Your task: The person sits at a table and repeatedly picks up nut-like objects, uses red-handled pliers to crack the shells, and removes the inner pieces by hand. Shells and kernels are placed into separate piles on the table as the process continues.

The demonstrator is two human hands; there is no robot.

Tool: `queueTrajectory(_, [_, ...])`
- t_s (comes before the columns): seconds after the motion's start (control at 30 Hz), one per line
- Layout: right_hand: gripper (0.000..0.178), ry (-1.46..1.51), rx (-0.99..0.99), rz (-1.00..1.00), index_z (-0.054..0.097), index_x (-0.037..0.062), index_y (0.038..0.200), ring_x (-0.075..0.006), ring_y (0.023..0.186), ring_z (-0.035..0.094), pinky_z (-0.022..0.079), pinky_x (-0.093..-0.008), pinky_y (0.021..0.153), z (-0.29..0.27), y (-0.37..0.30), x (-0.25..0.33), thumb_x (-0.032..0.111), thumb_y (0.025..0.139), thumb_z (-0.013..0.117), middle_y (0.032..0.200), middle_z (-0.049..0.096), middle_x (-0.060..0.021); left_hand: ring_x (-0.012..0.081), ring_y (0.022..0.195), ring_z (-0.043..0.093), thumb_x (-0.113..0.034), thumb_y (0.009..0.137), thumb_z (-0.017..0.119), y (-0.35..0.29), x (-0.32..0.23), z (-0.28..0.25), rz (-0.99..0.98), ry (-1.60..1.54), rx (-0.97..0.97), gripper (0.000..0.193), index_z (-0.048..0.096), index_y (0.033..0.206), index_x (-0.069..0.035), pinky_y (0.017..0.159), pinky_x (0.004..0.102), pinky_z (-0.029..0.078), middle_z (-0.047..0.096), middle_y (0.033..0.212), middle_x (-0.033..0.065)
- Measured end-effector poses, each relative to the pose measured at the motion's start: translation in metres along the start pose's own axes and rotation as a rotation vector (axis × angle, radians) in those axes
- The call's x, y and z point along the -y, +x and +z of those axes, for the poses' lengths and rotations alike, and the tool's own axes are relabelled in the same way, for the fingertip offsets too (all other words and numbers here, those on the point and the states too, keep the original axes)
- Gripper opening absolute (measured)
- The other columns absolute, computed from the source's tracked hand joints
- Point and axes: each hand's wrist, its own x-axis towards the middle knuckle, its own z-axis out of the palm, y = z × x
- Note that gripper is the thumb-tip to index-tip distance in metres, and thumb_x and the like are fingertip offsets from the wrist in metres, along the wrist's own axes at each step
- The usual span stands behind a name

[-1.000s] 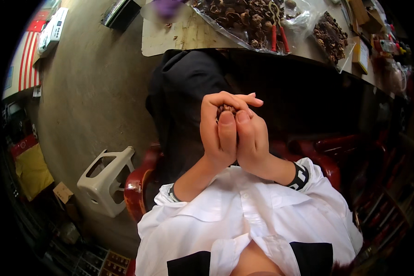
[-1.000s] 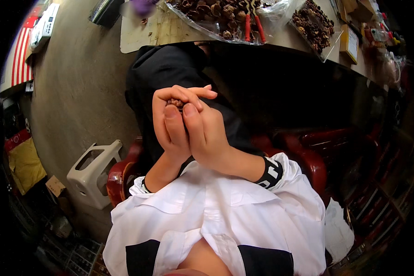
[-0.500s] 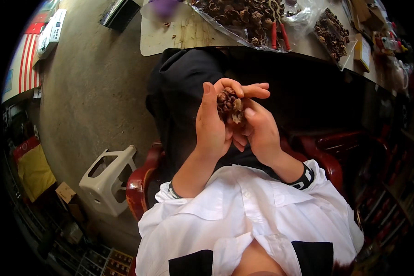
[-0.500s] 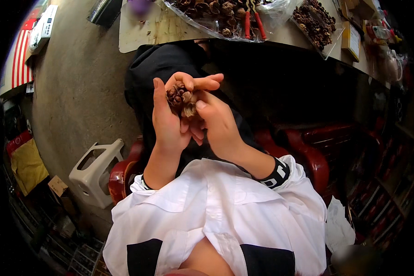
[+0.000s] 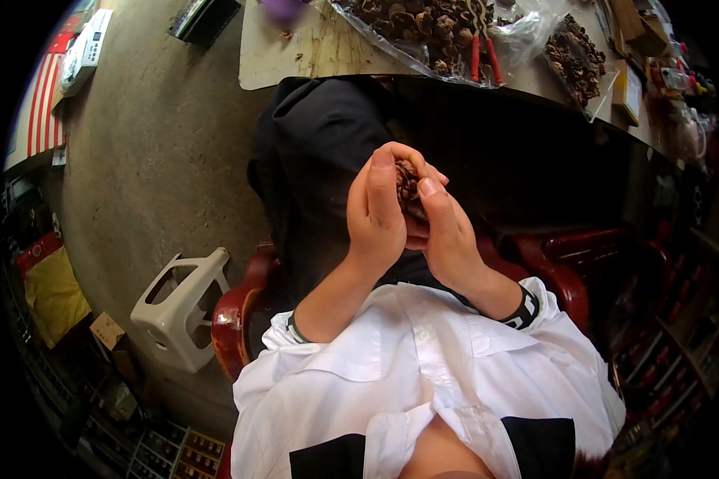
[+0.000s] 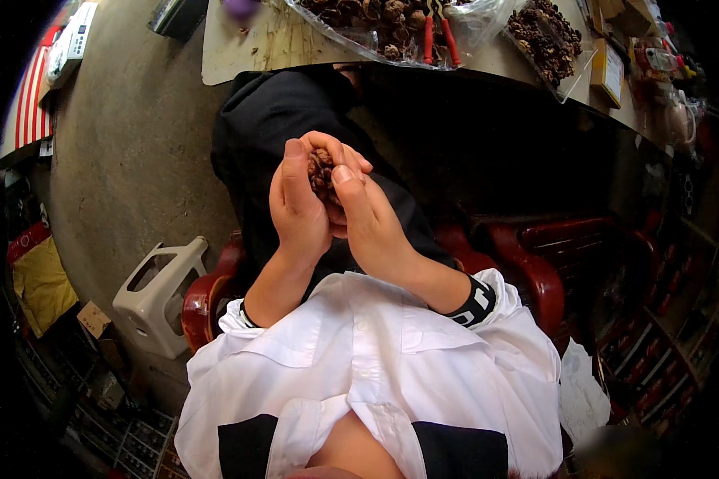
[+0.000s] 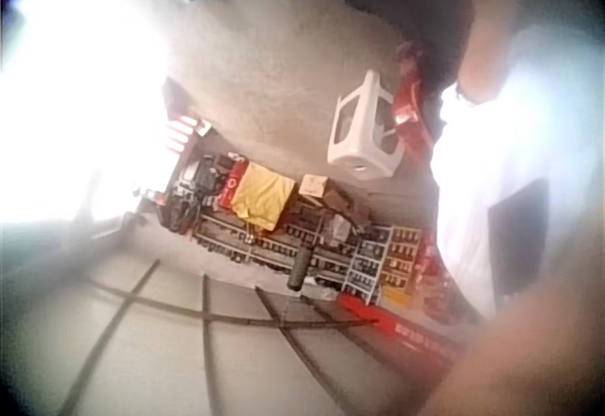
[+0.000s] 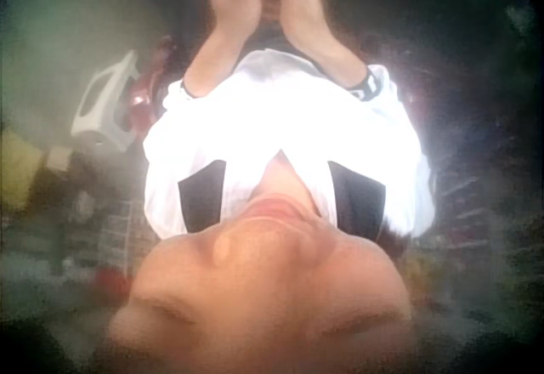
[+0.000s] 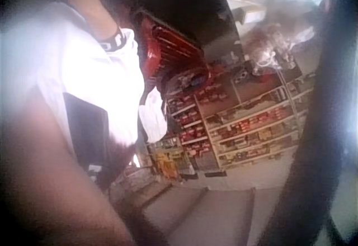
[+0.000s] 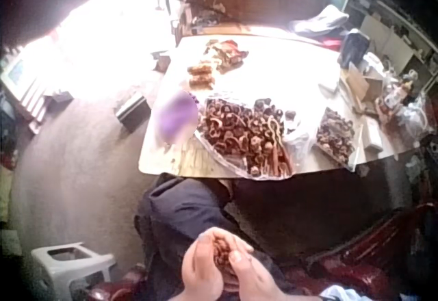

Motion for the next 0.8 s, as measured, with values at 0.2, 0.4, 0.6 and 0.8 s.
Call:
queueTrajectory(0.2, [0.033, -0.011, 0.032, 0.035, 0.049, 0.0067, 0.108, -0.0020, 0.069, 0.044, 0.037, -0.0167, 0.056, -0.010, 0.000, -0.002, 0.035, 0.099, 0.035, 0.084, 0.048, 0.0030, 0.0183, 0.074, 0.058, -0.038, 0.100, 0.028, -0.001, 0.001, 0.007, -0.080, -0.038, -0.091, 0.046, 0.049, 0.076, -0.004, 0.071, 0.0270, 0.047, 0.056, 0.068, 0.0088])
queueTrajectory(0.4, [0.035, 0.014, -0.042, -0.006, 0.048, 0.0051, 0.114, -0.0028, 0.074, 0.048, 0.040, -0.0162, 0.060, -0.009, -0.004, -0.009, 0.034, 0.099, 0.035, 0.091, 0.051, 0.0009, 0.0182, 0.074, 0.059, -0.036, 0.100, 0.029, -0.005, 0.003, 0.011, -0.162, -0.086, -0.144, 0.045, 0.049, 0.076, -0.004, 0.072, 0.0270, 0.047, 0.056, 0.067, 0.0088])
queueTrajectory(0.6, [0.041, 0.017, -0.092, 0.012, 0.050, 0.0032, 0.117, -0.0056, 0.086, 0.055, 0.044, -0.0187, 0.069, -0.008, -0.003, -0.007, 0.036, 0.100, 0.032, 0.099, 0.056, -0.0017, 0.0172, 0.075, 0.059, -0.037, 0.101, 0.028, -0.009, 0.009, 0.013, -0.070, 0.018, -0.155, 0.046, 0.050, 0.079, -0.004, 0.073, 0.0265, 0.047, 0.058, 0.072, 0.0082])
queueTrajectory(0.8, [0.046, -0.275, -0.109, -0.308, 0.052, 0.0000, 0.117, -0.0075, 0.092, 0.054, 0.042, -0.0192, 0.076, -0.004, 0.001, -0.010, 0.036, 0.101, 0.029, 0.103, 0.058, -0.0042, 0.0160, 0.074, 0.057, -0.037, 0.102, 0.026, -0.006, 0.014, 0.013, 0.054, 0.049, -0.044, 0.046, 0.049, 0.083, -0.003, 0.072, 0.0267, 0.047, 0.057, 0.072, 0.0082])
